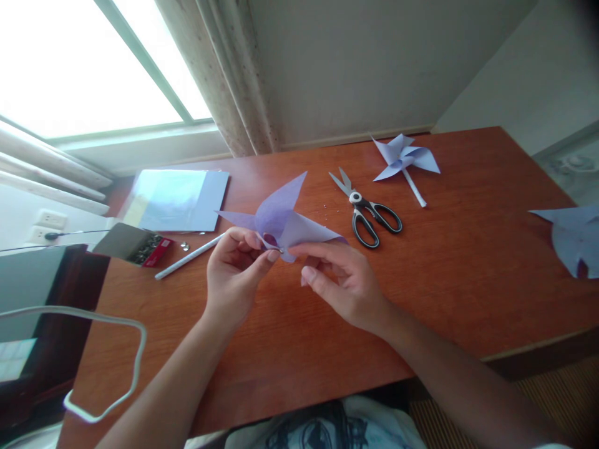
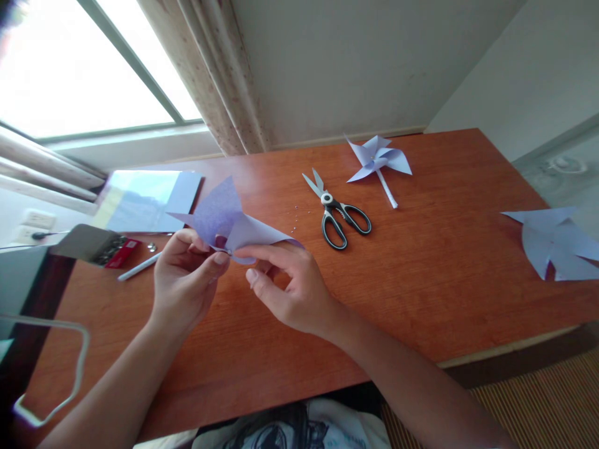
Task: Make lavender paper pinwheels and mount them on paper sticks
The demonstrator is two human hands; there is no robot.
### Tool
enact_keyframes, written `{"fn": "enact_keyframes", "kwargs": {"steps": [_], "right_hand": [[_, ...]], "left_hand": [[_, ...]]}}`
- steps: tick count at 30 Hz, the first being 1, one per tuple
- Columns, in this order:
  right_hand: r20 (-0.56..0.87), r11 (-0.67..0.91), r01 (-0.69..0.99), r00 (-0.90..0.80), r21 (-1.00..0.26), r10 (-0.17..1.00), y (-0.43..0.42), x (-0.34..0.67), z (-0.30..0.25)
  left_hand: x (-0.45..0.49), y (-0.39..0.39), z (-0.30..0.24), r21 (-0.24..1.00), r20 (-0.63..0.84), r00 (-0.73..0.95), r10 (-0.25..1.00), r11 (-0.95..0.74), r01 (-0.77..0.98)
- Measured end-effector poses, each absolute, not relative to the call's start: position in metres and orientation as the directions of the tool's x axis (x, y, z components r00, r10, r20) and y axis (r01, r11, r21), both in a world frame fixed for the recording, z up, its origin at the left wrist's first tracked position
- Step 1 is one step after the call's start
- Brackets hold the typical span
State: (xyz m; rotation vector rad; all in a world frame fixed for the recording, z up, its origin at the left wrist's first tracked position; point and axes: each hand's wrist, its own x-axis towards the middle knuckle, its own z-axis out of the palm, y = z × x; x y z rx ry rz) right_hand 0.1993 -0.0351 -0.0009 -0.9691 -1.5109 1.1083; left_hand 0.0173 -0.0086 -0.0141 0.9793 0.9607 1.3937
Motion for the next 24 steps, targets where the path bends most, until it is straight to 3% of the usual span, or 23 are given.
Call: {"fn": "enact_keyframes", "kwargs": {"steps": [5, 10, 24], "right_hand": [[0.37, 0.4, 0.218, -0.167, -0.89, 0.914, -0.035, 0.197, -0.001], [0.407, 0.398, 0.331, -0.045, -0.855, 0.912, -0.036, 0.194, -0.003], [0.378, 0.351, 0.336, 0.017, -0.874, 0.926, -0.035, 0.194, -0.005]], "left_hand": [[0.02, -0.011, -0.01, 0.953, 0.122, -0.055, 0.991, -0.132, -0.274], [0.029, -0.019, -0.002, 0.969, 0.107, -0.033, 0.994, -0.112, -0.22], [0.034, -0.025, -0.005, 0.967, -0.004, 0.047, 0.999, 0.016, -0.256]]}}
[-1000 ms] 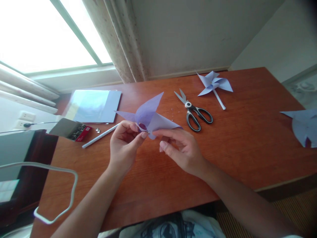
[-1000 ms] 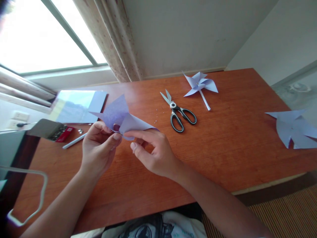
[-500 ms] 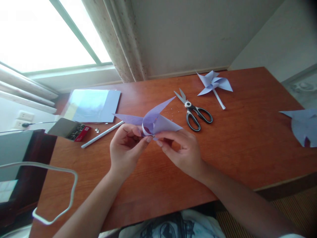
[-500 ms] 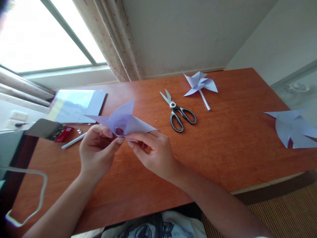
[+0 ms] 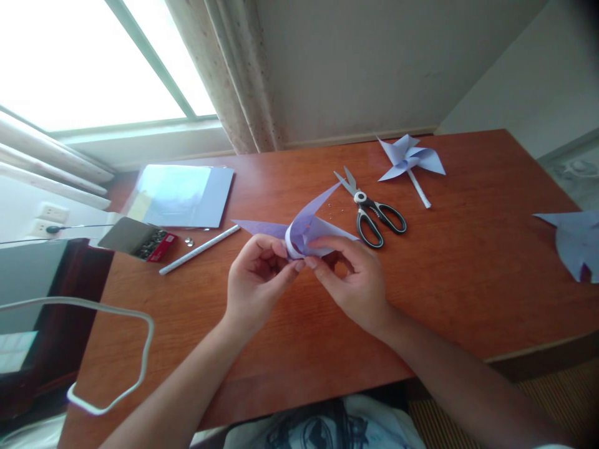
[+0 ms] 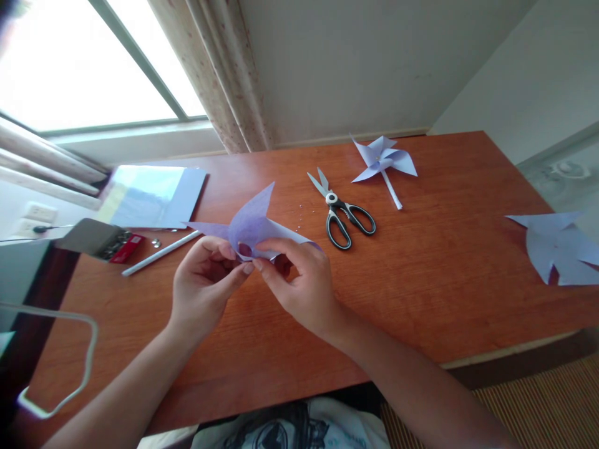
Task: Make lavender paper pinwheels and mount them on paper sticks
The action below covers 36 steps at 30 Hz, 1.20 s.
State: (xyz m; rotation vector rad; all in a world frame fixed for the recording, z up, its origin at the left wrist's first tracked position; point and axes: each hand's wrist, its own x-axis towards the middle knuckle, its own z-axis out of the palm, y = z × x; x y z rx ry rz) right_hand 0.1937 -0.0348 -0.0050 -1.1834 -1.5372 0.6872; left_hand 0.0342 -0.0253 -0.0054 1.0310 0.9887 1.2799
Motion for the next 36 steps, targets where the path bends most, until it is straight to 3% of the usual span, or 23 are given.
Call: {"fn": "enact_keyframes", "kwargs": {"steps": [9, 14, 17, 20, 25, 31, 36], "right_hand": [[0.491, 0.48, 0.34, -0.059, -0.809, 0.869, -0.035, 0.197, -0.009], [0.561, 0.514, 0.288, 0.111, -0.808, 0.82, -0.036, 0.2, -0.006], [0.406, 0.368, 0.187, 0.246, -0.911, 0.88, -0.031, 0.2, -0.008], [0.258, 0.24, 0.109, 0.191, -0.965, 0.947, -0.024, 0.199, -0.013], [0.148, 0.13, 0.108, 0.184, -0.986, 0.972, -0.019, 0.199, -0.017], [-0.067, -0.082, -0.195, -0.083, -0.977, 0.994, -0.018, 0.199, -0.013], [-0.06, -0.077, -0.207, -0.087, -0.975, 0.994, -0.016, 0.2, -0.016]], "left_hand": [[0.03, -0.016, -0.005, 0.905, -0.151, -0.028, 0.988, 0.127, -0.406], [0.022, -0.007, -0.003, 0.847, -0.304, -0.08, 0.949, 0.231, -0.479], [0.021, -0.005, -0.004, 0.813, -0.333, -0.043, 0.942, 0.264, -0.518], [0.021, -0.007, -0.003, 0.805, -0.338, -0.008, 0.941, 0.285, -0.521], [0.022, -0.009, 0.0, 0.818, -0.322, 0.004, 0.947, 0.28, -0.502], [0.028, -0.014, 0.001, 0.797, -0.342, 0.113, 0.933, 0.352, -0.491], [0.029, -0.016, -0.001, 0.788, -0.36, 0.131, 0.924, 0.377, -0.486]]}}
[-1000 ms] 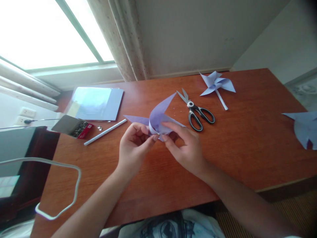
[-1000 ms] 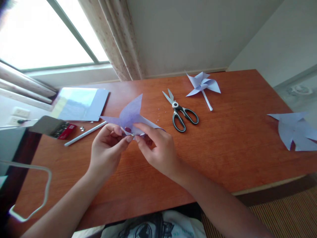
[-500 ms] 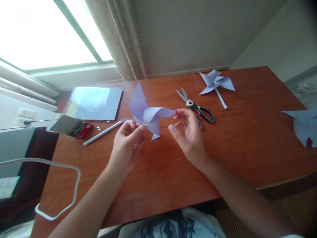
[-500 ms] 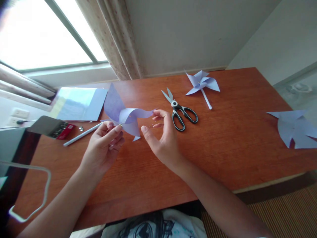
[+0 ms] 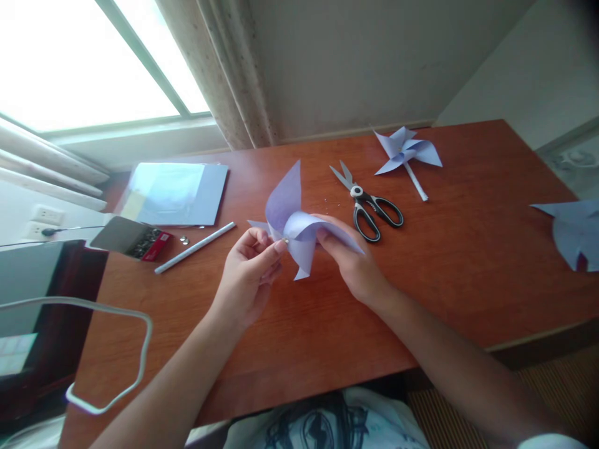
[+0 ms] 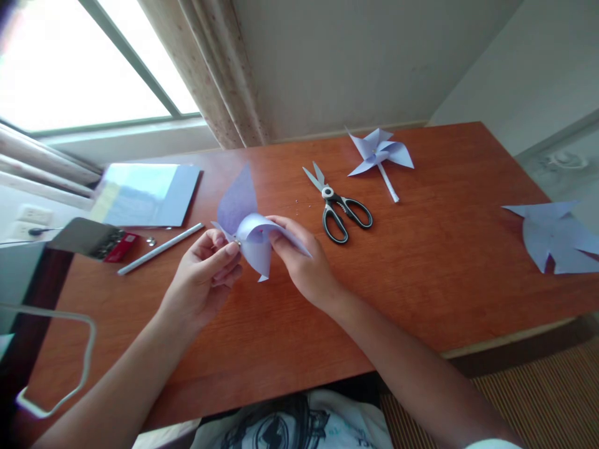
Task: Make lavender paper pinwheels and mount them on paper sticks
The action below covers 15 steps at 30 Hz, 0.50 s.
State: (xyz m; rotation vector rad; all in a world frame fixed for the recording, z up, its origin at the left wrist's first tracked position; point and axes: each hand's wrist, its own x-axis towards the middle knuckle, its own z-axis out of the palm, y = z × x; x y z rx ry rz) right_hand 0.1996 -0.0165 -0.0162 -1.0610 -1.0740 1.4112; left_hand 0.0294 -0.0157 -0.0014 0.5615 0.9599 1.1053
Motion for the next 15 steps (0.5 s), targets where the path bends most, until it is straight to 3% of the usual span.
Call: {"fn": "enact_keyframes", "kwargs": {"steps": [15], "right_hand": [[0.187, 0.188, -0.004, -0.126, -0.982, 0.974, -0.024, 0.201, -0.001]], "left_hand": [[0.027, -0.012, -0.006, 0.788, -0.375, 0.163, 0.912, 0.407, -0.463]]}}
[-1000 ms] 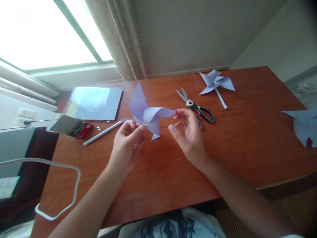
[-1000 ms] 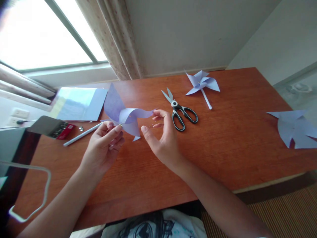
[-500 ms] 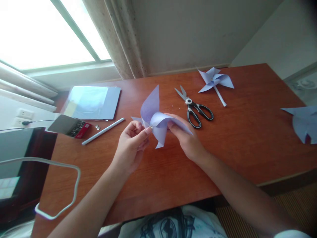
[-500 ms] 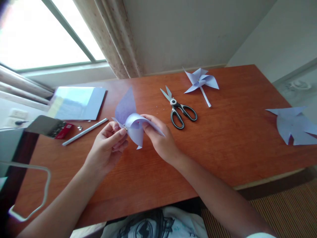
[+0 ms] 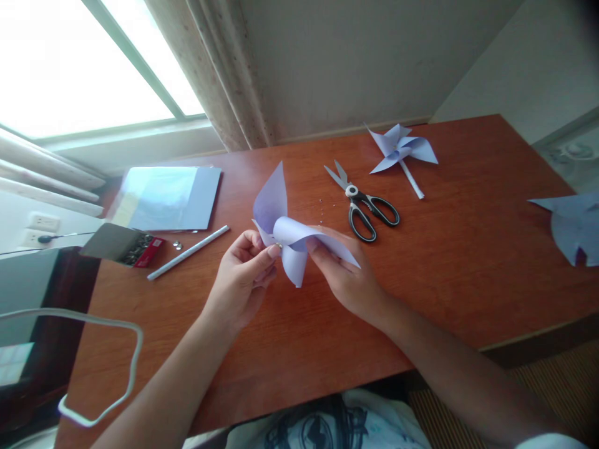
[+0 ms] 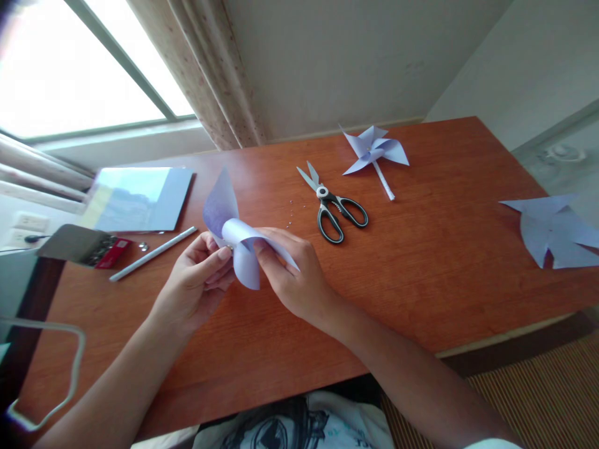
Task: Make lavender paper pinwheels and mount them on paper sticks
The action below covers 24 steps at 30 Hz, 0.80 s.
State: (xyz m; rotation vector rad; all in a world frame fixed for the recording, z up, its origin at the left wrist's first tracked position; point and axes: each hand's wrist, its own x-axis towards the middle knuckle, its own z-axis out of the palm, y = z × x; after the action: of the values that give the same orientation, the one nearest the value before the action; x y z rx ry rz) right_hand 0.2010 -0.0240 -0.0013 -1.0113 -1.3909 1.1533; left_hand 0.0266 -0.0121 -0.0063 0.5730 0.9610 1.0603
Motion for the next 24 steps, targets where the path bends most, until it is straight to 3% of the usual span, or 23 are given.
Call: {"fn": "enact_keyframes", "kwargs": {"steps": [10, 24], "right_hand": [[0.343, 0.354, 0.049, -0.159, -0.934, 0.926, -0.0241, 0.2033, -0.0011], [0.324, 0.343, 0.107, -0.165, -0.933, 0.932, -0.0248, 0.2024, 0.001]], "left_hand": [[0.0276, -0.0085, -0.0029, 0.777, -0.424, 0.147, 0.894, 0.442, -0.449], [0.0244, -0.0086, -0.0086, 0.766, -0.436, 0.223, 0.872, 0.49, -0.416]]}}
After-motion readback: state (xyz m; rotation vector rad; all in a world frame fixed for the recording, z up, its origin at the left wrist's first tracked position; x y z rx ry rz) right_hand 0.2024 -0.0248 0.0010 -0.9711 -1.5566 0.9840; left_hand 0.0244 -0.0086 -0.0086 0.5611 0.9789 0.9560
